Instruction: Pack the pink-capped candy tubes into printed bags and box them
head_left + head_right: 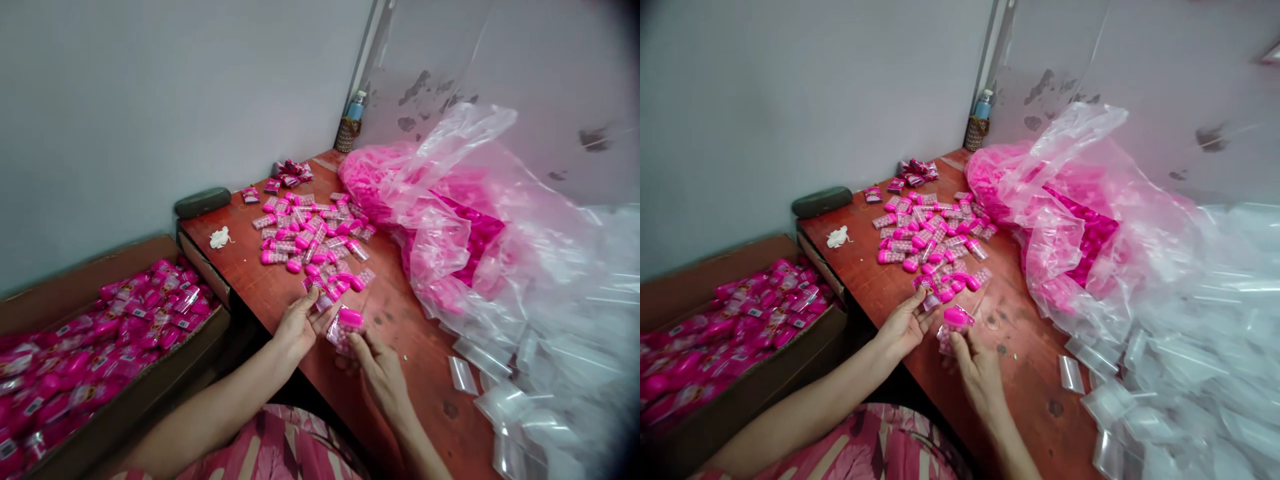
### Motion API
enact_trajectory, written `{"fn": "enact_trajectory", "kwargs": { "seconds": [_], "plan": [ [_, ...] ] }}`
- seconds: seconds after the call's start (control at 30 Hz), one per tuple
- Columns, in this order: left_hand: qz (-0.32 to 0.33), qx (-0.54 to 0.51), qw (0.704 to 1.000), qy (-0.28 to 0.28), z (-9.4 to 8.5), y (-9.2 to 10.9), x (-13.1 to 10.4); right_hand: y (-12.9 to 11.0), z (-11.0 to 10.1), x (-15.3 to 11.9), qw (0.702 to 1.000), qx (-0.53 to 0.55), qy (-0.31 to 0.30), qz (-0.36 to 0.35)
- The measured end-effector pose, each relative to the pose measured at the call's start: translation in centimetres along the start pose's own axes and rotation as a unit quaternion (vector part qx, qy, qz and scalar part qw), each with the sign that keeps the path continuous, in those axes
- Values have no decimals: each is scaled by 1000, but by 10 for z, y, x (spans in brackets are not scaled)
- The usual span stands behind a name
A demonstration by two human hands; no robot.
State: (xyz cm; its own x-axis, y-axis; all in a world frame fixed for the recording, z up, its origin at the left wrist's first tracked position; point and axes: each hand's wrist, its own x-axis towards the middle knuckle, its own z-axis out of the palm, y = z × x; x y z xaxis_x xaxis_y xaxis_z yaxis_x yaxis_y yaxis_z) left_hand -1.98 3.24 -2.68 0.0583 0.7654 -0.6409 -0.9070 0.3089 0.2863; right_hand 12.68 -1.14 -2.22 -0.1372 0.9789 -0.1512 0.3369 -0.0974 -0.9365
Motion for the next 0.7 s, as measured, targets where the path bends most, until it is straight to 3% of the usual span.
{"fn": "enact_trajectory", "kwargs": {
  "seconds": [0.13,0.33,0.53,0.7],
  "plan": [
    [15,-3,999,-33,0,-11,-3,3,20,-7,1000,20,18,12],
    [47,47,994,-88,1,-17,-10,1,23,-6,998,60,24,19],
    [56,48,994,-75,-1,-16,-9,-1,24,-7,993,112,18,11],
    [25,14,999,-25,0,-14,-6,-3,20,-11,995,89,35,5]
  ]
}}
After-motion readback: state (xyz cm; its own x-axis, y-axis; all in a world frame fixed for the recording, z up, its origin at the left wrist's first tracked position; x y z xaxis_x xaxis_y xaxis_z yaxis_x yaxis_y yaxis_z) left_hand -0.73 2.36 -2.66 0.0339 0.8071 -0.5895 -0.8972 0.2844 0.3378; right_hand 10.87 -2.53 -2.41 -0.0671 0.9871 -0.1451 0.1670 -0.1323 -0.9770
